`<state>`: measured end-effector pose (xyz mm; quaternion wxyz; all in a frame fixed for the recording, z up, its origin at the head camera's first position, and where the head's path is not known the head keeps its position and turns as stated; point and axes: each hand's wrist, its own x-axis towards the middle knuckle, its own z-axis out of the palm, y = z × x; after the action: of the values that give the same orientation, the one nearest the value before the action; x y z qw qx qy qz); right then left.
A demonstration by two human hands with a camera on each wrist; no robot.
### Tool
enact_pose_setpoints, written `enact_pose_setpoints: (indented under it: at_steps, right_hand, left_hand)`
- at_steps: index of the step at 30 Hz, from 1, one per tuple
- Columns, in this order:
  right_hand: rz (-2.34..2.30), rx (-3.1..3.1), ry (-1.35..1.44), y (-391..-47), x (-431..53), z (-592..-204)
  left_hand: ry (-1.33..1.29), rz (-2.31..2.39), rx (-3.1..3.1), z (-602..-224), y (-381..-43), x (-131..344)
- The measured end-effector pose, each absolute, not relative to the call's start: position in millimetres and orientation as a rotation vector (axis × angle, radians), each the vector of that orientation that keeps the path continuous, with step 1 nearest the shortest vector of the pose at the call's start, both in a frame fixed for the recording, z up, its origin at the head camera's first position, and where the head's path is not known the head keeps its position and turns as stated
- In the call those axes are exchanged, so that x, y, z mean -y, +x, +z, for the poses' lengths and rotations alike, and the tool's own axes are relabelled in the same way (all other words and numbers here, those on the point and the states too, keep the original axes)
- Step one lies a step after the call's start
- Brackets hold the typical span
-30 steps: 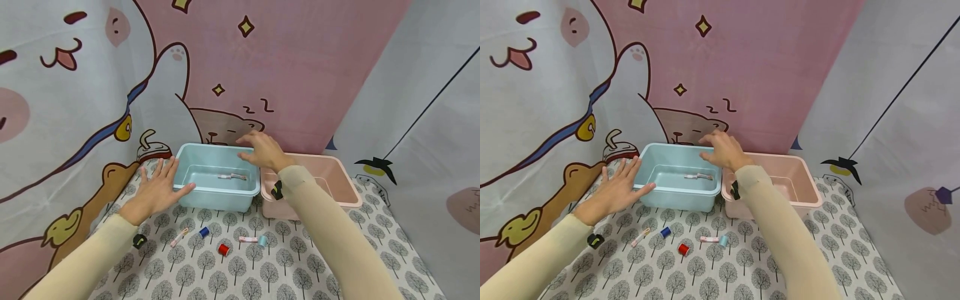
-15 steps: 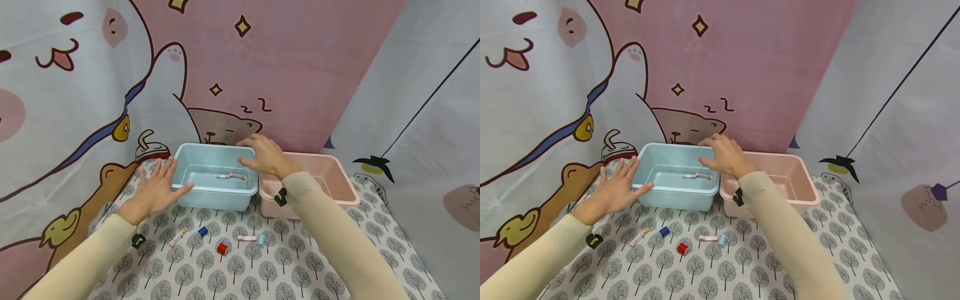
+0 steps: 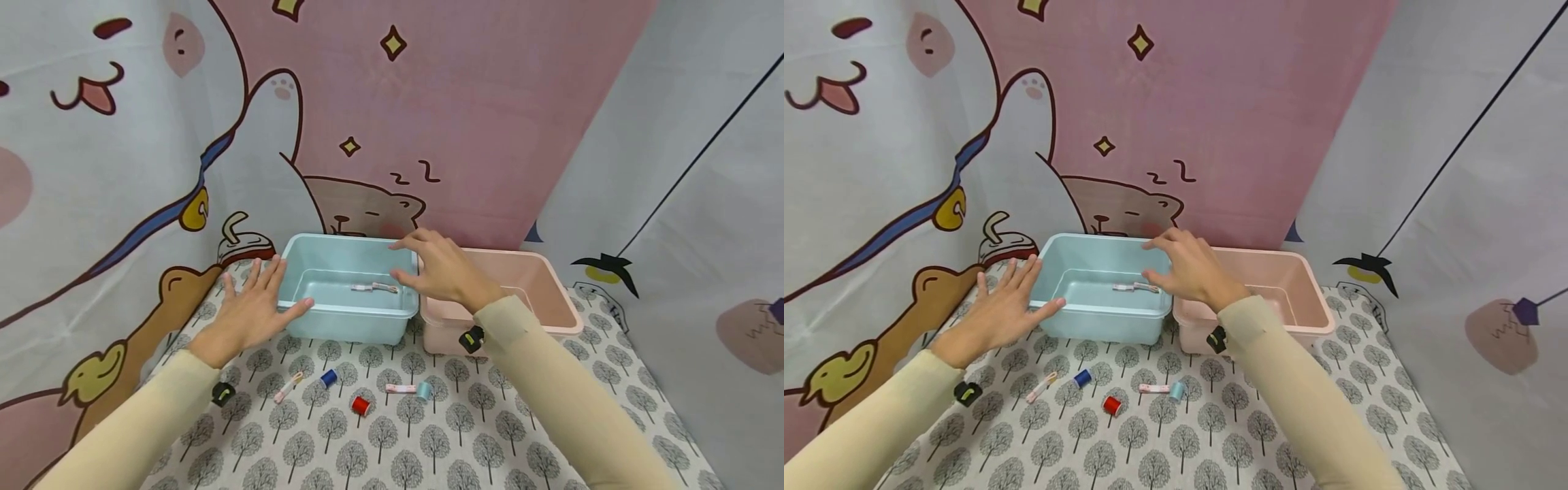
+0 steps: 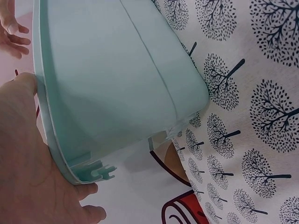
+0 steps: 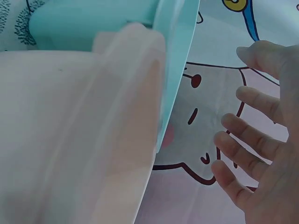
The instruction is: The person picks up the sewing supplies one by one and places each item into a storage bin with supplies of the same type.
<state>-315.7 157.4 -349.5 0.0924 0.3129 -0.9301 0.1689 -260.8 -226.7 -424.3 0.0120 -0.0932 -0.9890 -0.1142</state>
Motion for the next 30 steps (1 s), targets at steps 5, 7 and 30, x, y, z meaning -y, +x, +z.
enact_pose_setpoints:
  at_steps: [5, 7, 30]
  right_hand:
    - [0.52, 2.738, 0.949, -303, -164, -353]
    - [0.545, 2.73, 0.95, -298, -166, -354]
    - [0.608, 2.607, 1.042, -243, -194, -380]
  left_hand:
    - [-0.296, -0.352, 3.081, -423, -261, 228]
    - [-0.297, -0.356, 3.08, -423, -261, 228]
    - [-0.301, -0.368, 3.074, -425, -262, 228]
